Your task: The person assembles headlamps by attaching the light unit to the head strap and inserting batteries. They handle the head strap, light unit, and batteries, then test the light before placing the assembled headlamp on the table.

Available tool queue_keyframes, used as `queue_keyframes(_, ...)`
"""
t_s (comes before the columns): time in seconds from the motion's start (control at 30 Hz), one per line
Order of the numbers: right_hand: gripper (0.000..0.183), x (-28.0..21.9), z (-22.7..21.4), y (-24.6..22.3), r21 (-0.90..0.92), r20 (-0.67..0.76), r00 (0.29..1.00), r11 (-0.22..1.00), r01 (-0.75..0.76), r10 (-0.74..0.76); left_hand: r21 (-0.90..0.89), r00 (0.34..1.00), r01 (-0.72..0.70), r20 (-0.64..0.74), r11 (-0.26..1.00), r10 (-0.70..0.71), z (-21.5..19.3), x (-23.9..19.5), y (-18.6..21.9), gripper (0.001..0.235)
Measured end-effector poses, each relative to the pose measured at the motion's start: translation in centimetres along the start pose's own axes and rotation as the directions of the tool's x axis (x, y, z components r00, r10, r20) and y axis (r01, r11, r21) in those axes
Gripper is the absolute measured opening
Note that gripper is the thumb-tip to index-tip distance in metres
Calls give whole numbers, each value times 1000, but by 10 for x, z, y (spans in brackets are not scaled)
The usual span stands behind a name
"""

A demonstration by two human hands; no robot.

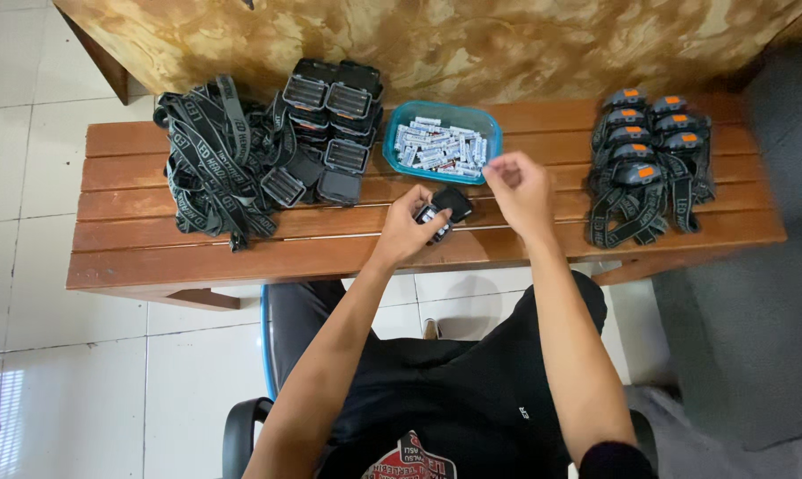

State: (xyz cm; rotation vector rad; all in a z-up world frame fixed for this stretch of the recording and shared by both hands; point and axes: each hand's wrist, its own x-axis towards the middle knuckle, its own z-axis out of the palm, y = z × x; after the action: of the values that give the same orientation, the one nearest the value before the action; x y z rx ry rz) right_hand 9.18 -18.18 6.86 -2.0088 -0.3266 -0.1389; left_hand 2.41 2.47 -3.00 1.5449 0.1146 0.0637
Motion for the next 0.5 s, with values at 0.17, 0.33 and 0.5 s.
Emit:
queue_keyframes(0.17,21,50,19,-11,-595,101,995,802,48,15,-33,998,-44,-40,998,43,4,-1,0,32)
queue_keyframes(0.33,29,73,48,-10,-859,133,969,511,7,209,-31,998,-42,-44,999,40,6,0,-6,34)
queue_keyframes(0.5,22,72,59,-9,-853,170,965,520,43,199,-60,999,-19,-40,998,17,8,9,-18,30)
